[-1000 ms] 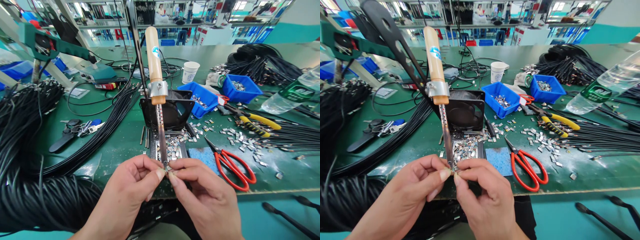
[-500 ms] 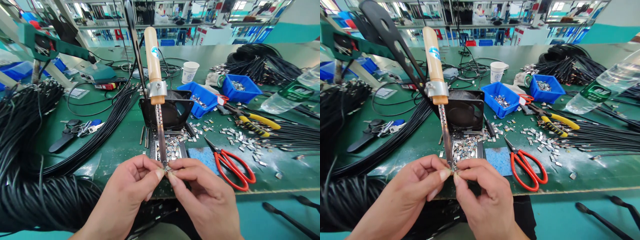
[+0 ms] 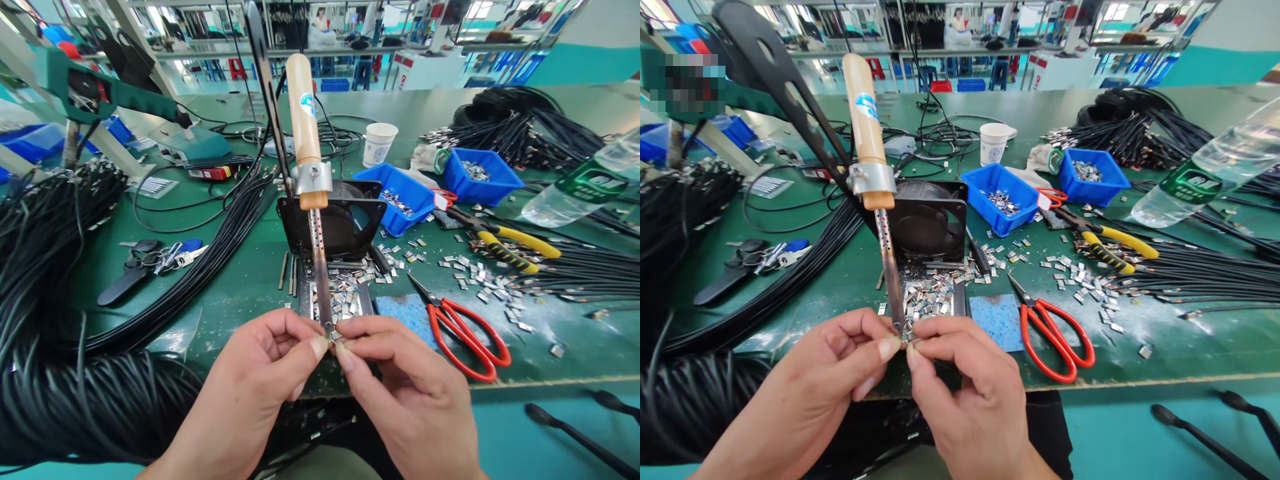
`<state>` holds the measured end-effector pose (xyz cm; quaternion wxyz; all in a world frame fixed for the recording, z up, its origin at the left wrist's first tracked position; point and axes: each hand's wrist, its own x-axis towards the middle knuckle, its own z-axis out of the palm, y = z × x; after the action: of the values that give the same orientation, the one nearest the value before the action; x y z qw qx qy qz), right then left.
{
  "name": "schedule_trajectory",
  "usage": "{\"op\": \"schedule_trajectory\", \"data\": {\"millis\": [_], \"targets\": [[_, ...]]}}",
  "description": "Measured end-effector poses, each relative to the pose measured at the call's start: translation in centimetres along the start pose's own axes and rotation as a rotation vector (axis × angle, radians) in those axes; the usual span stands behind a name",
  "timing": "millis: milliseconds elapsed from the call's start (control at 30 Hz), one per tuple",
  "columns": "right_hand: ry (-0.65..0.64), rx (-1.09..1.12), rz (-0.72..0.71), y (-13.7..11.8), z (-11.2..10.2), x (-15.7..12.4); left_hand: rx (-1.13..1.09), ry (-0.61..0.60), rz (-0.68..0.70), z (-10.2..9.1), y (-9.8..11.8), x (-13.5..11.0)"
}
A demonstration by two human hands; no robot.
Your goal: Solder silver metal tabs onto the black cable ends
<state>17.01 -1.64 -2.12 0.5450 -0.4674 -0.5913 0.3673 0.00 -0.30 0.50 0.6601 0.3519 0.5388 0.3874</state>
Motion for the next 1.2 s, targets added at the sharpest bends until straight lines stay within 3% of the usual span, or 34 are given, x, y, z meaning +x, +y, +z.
{"op": "schedule_trajectory", "data": {"millis": [1200], "targets": [[-0.001, 0.018, -0.008, -0.18, -0.09, -0.09, -0.001, -0.006, -0.006, -0.07, -0.13, -0.22]]}}
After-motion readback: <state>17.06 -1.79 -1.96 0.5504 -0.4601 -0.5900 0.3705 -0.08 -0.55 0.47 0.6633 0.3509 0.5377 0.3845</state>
